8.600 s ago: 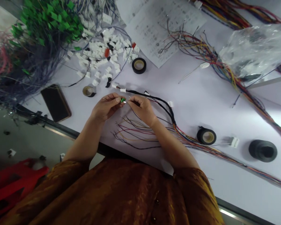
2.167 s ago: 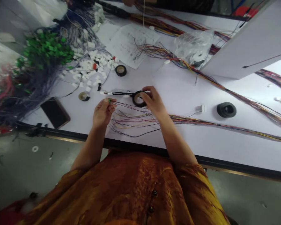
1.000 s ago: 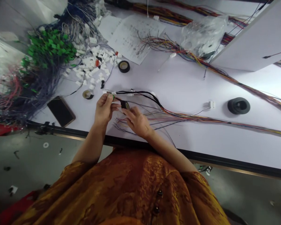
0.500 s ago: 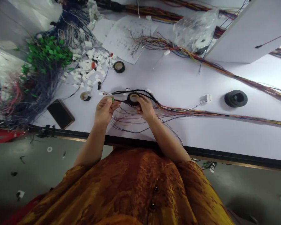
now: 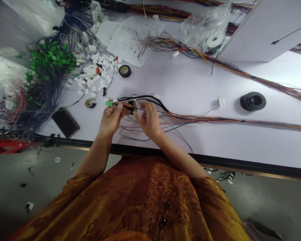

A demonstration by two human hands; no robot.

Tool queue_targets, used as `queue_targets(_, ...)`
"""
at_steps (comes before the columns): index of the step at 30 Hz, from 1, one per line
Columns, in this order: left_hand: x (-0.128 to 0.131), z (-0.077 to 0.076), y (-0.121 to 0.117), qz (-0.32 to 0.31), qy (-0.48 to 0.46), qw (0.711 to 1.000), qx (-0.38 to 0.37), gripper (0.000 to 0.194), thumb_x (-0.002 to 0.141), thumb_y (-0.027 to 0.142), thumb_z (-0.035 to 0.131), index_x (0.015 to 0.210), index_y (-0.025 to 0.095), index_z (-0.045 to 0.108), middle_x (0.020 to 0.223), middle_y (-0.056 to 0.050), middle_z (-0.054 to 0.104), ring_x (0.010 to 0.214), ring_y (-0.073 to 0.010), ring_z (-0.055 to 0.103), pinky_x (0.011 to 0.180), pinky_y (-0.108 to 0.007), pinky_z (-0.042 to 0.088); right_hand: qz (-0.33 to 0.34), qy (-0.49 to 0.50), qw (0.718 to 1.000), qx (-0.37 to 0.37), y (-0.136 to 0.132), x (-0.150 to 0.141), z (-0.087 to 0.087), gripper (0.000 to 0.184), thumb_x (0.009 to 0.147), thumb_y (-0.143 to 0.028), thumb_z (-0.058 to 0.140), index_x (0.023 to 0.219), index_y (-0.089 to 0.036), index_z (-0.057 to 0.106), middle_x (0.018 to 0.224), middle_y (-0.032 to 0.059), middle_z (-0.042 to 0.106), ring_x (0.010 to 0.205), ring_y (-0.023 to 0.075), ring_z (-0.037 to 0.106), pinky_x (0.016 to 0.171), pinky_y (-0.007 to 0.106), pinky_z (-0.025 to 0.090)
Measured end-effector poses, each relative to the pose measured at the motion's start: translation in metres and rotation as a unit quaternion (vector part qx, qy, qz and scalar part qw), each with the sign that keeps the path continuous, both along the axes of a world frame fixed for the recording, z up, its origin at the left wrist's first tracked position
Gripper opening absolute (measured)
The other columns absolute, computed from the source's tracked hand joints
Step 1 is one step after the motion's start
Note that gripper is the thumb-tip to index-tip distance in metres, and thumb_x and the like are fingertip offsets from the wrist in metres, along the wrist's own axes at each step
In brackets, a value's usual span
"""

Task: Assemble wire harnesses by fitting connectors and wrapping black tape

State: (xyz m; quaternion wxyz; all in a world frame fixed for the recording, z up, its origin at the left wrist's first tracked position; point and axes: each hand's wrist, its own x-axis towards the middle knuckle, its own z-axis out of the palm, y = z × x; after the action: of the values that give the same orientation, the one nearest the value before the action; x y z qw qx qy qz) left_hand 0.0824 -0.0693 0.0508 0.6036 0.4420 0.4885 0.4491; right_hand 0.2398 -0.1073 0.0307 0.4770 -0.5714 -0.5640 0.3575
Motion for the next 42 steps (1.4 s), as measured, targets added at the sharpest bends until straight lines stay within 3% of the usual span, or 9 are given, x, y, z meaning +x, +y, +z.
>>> queue_targets(5, 0.007, 0.006, -0.010, 0.002, 0.086, 0.988, 0.131, 0.020, 0.088, 0.037, 0.071, 0.083, 0.017, 0.072, 0.103, -0.007, 0.075, 0.101, -0.0185, 0.071, 0.086, -0.025, 0.056, -0.009, 0.186, 0.965, -0.185, 0.042, 0.000, -0.003, 0.032, 0.094, -0.035, 0.049, 0.122, -0.021, 0.052, 0.074, -0.0015, 0.055, 0.048, 0.0093, 0.039, 0.041, 0.021, 0.036)
queue_targets(9, 0.010, -0.008, 0.007, 0.087, 0.047, 0.993, 0.061, 0.028, 0.093, 0.046, 0.061, 0.089, 0.018, 0.066, 0.092, -0.005, 0.076, 0.060, -0.0107, 0.068, 0.048, -0.020, 0.049, 0.052, 0.034, 0.998, -0.029, 0.002, 0.013, -0.007, 0.034, 0.094, -0.033, 0.049, 0.126, -0.026, 0.056, 0.098, 0.0064, 0.061, 0.079, 0.0174, 0.060, 0.064, 0.029, 0.052)
queue_targets(12, 0.012, -0.005, 0.010, 0.056, 0.004, 0.998, 0.018, 0.029, 0.092, 0.047, 0.063, 0.088, 0.018, 0.064, 0.087, -0.005, 0.076, 0.065, -0.0136, 0.071, 0.053, -0.021, 0.053, 0.037, -0.006, 0.999, 0.029, -0.018, 0.015, -0.004, 0.036, 0.089, -0.036, 0.058, 0.123, -0.024, 0.057, 0.115, 0.0101, 0.058, 0.086, 0.0175, 0.060, 0.068, 0.030, 0.053)
queue_targets(17, 0.014, 0.005, -0.005, -0.045, 0.026, 0.994, 0.093, 0.030, 0.086, 0.046, 0.071, 0.083, 0.017, 0.067, 0.101, -0.009, 0.075, 0.107, -0.0209, 0.070, 0.092, -0.030, 0.057, -0.057, 0.287, 0.948, -0.124, 0.025, 0.010, -0.008, 0.039, 0.087, -0.043, 0.062, 0.118, -0.025, 0.048, 0.083, -0.0017, 0.057, 0.049, 0.0062, 0.045, 0.038, 0.019, 0.034)
queue_targets(21, 0.009, -0.018, -0.001, 0.038, 0.010, 0.995, 0.091, 0.035, 0.091, 0.052, 0.061, 0.088, 0.019, 0.068, 0.097, -0.006, 0.075, 0.091, -0.0150, 0.072, 0.081, -0.026, 0.059, -0.054, 0.384, 0.906, -0.167, 0.034, 0.027, -0.025, 0.037, 0.085, -0.043, 0.064, 0.116, -0.026, 0.052, 0.074, -0.0052, 0.052, 0.040, 0.0042, 0.040, 0.031, 0.018, 0.024)
queue_targets(27, 0.020, -0.035, 0.013, -0.094, 0.062, 0.991, 0.066, 0.035, 0.081, 0.048, 0.075, 0.100, 0.020, 0.073, 0.097, -0.005, 0.074, 0.065, -0.0085, 0.066, 0.051, -0.017, 0.049, -0.007, 0.284, 0.952, -0.118, 0.004, 0.044, -0.035, 0.040, 0.091, -0.045, 0.057, 0.127, -0.029, 0.051, 0.093, 0.0021, 0.061, 0.054, 0.0093, 0.054, 0.039, 0.020, 0.040)
queue_targets(33, 0.034, -0.016, 0.004, 0.003, -0.002, 1.000, 0.004, 0.032, 0.089, 0.049, 0.066, 0.098, 0.020, 0.073, 0.095, -0.005, 0.075, 0.052, -0.0054, 0.061, 0.044, -0.016, 0.044, 0.030, -0.080, 0.996, 0.036, -0.039, 0.038, -0.017, 0.036, 0.095, -0.034, 0.053, 0.130, -0.028, 0.059, 0.107, 0.0086, 0.060, 0.086, 0.0182, 0.061, 0.071, 0.030, 0.054)
queue_targets(38, 0.037, 0.001, -0.019, -0.121, 0.121, 0.965, 0.200, 0.027, 0.093, 0.043, 0.063, 0.090, 0.019, 0.074, 0.106, -0.007, 0.075, 0.106, -0.0189, 0.070, 0.098, -0.033, 0.054, -0.052, 0.086, 0.995, -0.025, -0.005, 0.037, -0.014, 0.041, 0.093, -0.045, 0.059, 0.127, -0.023, 0.051, 0.101, 0.0065, 0.061, 0.062, 0.0102, 0.051, 0.053, 0.024, 0.048)
queue_targets(42, 0.042, -0.006, -0.015, -0.065, 0.130, 0.962, 0.229, 0.031, 0.094, 0.048, 0.059, 0.091, 0.019, 0.069, 0.109, -0.008, 0.074, 0.097, -0.0172, 0.072, 0.081, -0.028, 0.059, -0.030, 0.111, 0.990, -0.086, 0.007, 0.045, -0.020, 0.036, 0.101, -0.039, 0.040, 0.132, -0.022, 0.049, 0.082, 0.0034, 0.059, 0.056, 0.0126, 0.050, 0.050, 0.026, 0.047)
